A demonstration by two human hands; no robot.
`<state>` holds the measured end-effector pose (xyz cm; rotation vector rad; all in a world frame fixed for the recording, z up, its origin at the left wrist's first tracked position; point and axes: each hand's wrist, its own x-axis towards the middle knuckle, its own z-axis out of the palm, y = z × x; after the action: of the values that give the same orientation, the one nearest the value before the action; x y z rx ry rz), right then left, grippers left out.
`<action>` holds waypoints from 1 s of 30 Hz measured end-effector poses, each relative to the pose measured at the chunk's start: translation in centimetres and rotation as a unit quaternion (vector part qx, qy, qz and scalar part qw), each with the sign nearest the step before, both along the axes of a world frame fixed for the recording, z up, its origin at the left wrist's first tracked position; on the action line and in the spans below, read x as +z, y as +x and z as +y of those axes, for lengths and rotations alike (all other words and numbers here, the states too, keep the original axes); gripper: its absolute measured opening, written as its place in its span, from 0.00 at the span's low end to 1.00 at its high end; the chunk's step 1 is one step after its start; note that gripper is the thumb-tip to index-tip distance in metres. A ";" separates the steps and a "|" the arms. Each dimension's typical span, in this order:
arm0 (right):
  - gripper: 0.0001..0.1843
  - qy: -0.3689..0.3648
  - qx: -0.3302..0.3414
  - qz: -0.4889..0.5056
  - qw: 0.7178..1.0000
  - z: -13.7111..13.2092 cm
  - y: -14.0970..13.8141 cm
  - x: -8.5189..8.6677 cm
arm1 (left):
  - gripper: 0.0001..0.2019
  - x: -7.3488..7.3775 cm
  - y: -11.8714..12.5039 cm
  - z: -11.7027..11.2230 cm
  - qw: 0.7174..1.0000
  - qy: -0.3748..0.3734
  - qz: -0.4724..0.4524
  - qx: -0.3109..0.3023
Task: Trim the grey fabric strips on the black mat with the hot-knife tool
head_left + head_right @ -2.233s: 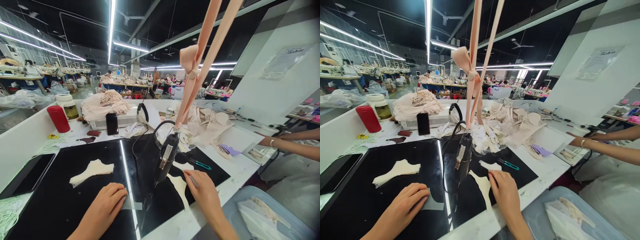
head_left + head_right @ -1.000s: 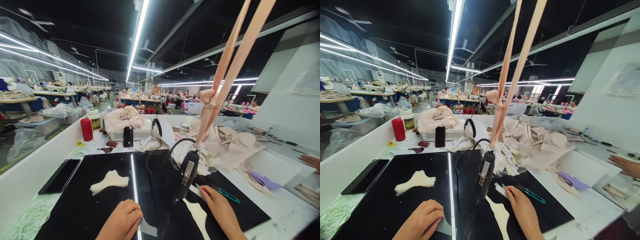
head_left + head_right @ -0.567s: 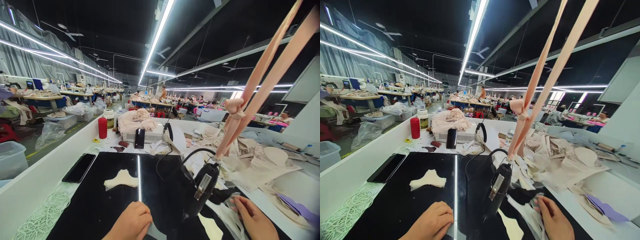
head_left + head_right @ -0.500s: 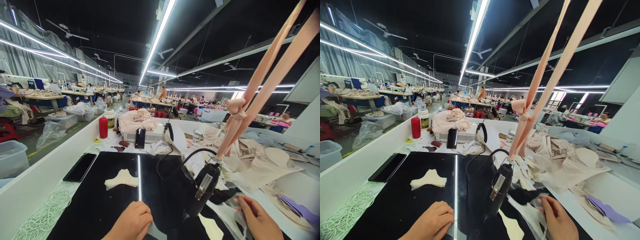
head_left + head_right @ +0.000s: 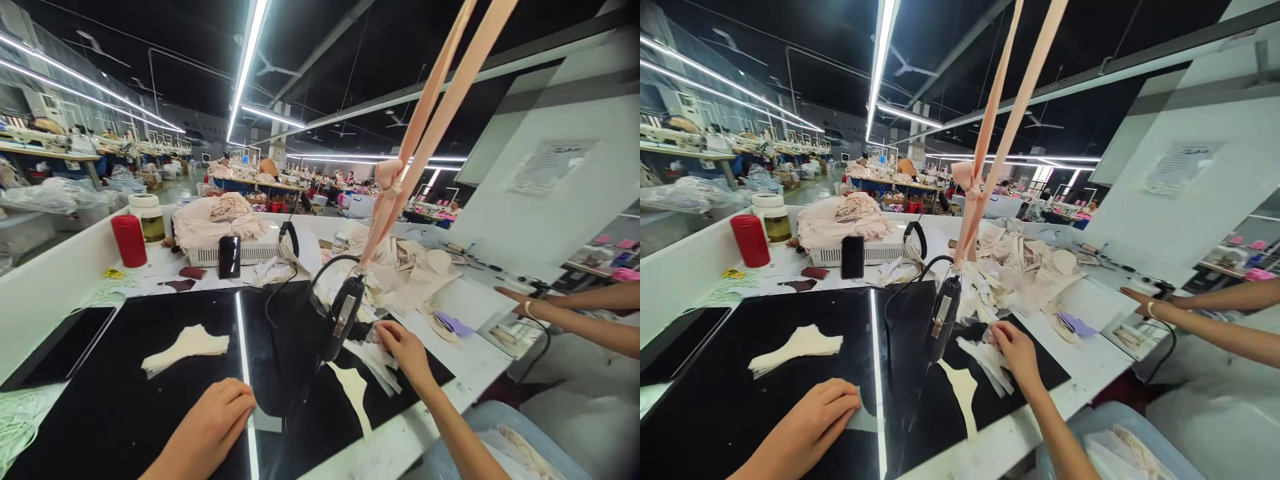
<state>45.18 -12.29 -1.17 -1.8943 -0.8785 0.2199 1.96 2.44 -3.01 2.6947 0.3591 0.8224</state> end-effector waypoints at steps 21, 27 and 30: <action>0.14 0.008 0.008 0.027 1.000 -0.3 -2.0 1.6 | 0.12 -1.1 -1.1 1.6 0.995 0.091 -0.023 0.026; 0.13 0.004 0.019 0.017 1.000 -0.5 -3.2 1.9 | 0.14 2.6 0.7 -0.5 0.978 0.195 -0.046 -0.054; 0.13 -0.003 0.028 0.023 0.999 -0.6 -3.6 1.9 | 0.17 4.2 3.8 -3.3 0.966 0.217 -0.065 -0.127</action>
<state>41.53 -12.89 0.73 -1.8650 -0.9020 0.2993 5.74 -0.82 1.15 2.9668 -0.2244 1.0941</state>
